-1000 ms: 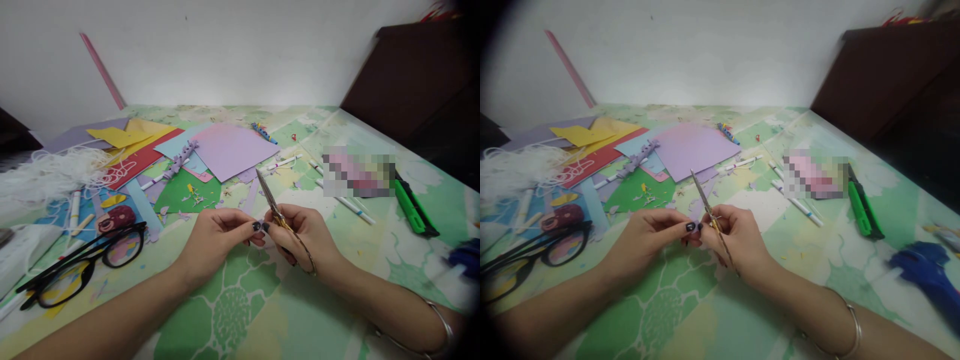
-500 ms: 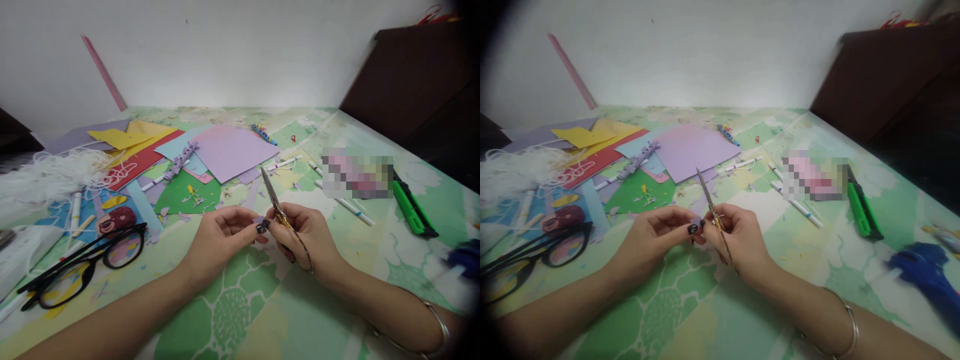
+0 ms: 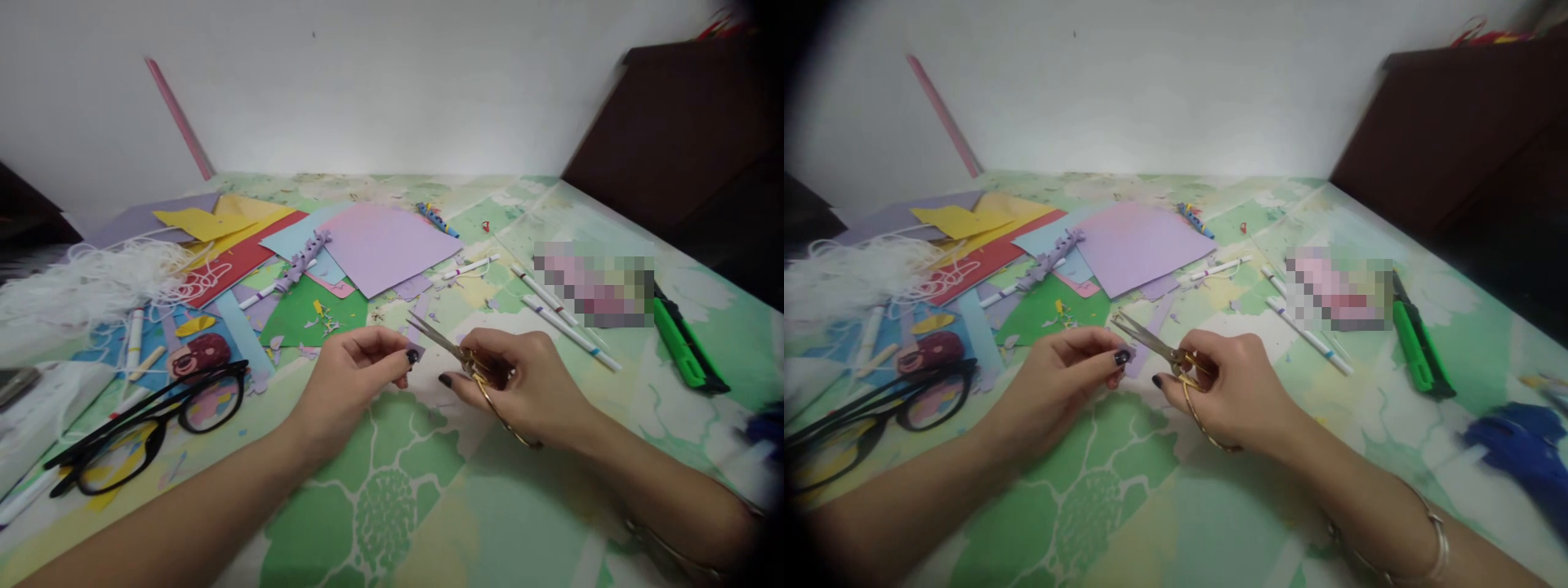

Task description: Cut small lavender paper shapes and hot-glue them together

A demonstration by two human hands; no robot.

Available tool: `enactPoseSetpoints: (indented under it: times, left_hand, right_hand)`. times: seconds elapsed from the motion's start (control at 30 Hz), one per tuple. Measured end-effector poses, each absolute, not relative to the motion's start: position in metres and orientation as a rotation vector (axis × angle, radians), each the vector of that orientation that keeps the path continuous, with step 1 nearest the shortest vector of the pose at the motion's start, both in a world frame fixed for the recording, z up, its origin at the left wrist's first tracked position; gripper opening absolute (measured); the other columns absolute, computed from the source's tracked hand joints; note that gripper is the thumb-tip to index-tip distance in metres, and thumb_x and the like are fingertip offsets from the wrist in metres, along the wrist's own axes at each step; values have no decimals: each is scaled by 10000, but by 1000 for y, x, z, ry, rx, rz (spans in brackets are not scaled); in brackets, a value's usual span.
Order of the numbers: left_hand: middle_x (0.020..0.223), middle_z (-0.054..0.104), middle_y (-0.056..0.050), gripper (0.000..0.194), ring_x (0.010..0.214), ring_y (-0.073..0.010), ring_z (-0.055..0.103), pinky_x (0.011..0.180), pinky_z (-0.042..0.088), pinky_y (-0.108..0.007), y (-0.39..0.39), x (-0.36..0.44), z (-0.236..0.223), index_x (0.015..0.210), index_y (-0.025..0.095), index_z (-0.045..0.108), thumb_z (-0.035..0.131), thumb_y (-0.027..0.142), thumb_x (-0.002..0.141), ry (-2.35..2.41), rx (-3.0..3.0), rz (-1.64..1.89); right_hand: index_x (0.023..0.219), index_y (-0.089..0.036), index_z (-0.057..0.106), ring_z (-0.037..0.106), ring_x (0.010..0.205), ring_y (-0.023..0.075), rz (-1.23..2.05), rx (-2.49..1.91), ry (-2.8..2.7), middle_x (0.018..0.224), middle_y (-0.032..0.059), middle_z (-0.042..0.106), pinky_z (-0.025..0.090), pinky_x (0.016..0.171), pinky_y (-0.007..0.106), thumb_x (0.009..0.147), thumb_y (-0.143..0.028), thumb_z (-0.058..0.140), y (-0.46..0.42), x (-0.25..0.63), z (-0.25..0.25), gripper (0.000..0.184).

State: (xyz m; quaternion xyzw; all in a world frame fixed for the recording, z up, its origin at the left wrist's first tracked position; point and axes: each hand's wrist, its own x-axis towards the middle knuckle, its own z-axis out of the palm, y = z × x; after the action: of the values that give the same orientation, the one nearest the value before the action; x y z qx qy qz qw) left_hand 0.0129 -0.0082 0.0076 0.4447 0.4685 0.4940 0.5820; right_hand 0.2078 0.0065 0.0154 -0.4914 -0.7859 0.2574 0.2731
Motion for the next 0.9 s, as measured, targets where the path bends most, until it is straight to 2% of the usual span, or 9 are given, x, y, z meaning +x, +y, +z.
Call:
enactPoseSetpoints:
  times: [0.23, 0.5, 0.9]
  left_hand:
    - [597, 572, 47, 72, 523, -39, 471, 497, 370, -142, -8, 9, 15, 683, 145, 650, 647, 73, 683, 1147, 1172, 1078]
    - [537, 535, 73, 112, 484, -33, 441, 460, 336, -140, -7, 8, 15, 688, 155, 638, 613, 50, 656, 1126, 1195, 1089]
    - [537, 533, 76, 104, 485, -25, 444, 462, 335, -131, -7, 8, 17, 688, 138, 626, 582, 55, 644, 1118, 1241, 1072]
  right_hand:
    - [605, -199, 511, 335, 426, 74, 551, -1258, -2286, 439, -62, 409, 254, 448, 231, 755, -386, 660, 7, 211, 13, 282]
    - [607, -193, 523, 356, 408, 63, 412, -1205, -2315, 430, -67, 430, 262, 438, 214, 769, -359, 663, 6, 211, 11, 270]
    - [612, -188, 538, 354, 392, 56, 252, -1121, -2319, 417, -76, 419, 276, 422, 197, 790, -346, 653, 6, 213, 8, 265]
